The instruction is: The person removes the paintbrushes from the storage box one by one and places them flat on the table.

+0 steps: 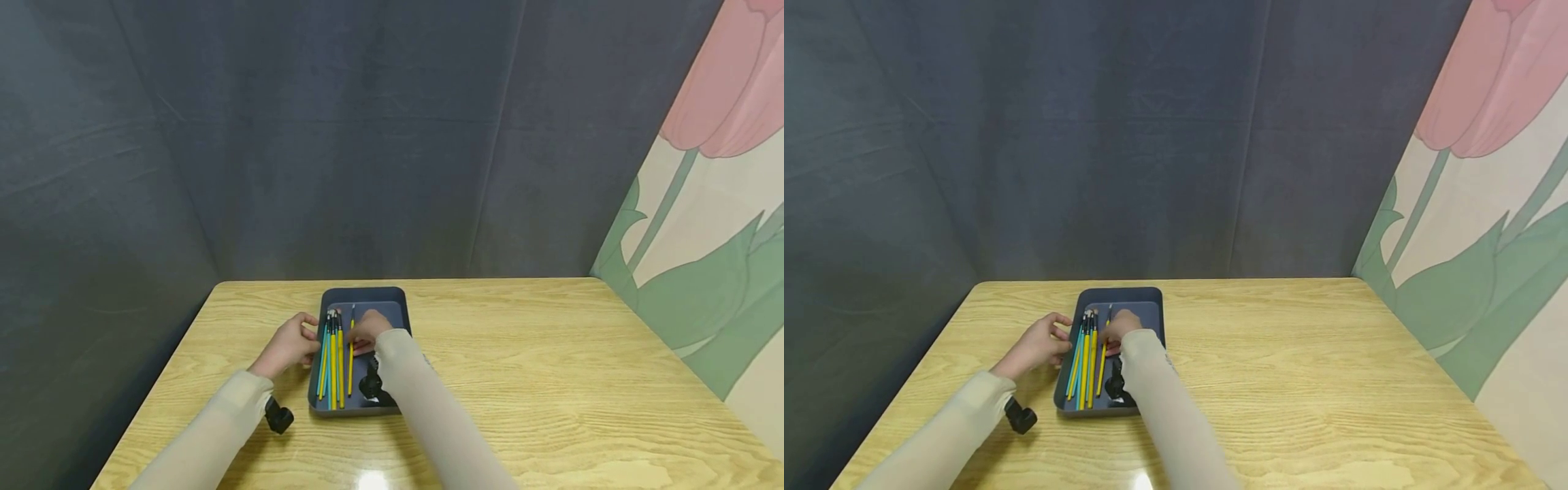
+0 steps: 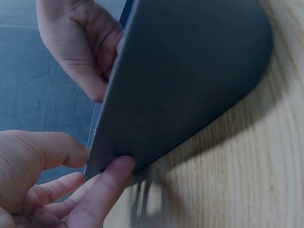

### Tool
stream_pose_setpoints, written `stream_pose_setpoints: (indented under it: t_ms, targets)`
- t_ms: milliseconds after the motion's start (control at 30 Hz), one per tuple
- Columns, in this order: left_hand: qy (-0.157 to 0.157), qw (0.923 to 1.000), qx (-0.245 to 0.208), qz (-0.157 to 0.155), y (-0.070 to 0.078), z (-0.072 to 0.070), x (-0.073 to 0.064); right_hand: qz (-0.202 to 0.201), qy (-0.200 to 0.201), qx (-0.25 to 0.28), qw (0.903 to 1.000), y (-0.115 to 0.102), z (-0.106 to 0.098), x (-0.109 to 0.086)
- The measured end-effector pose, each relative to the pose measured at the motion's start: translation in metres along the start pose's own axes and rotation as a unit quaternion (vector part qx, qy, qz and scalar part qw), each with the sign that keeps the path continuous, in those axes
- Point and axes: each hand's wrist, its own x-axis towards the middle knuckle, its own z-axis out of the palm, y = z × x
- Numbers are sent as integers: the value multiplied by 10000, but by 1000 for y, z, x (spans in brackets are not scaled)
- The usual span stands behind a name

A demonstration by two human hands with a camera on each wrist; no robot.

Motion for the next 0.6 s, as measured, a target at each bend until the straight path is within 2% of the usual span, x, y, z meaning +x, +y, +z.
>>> stream_pose_setpoints:
  t_ms: [167, 333, 600]
  targets:
    - [16, 10000, 39, -59, 0, 0, 1, -26, -192, 207, 9996, -1, -11, -6]
    - [14, 10000, 83, -45, -1, 0, 1, -301, -537, 550, 9966, -2, -25, -11]
    - [17, 10000, 51, 40, 0, 1, -1, -567, -1066, 911, 9885, -3, -59, -21]
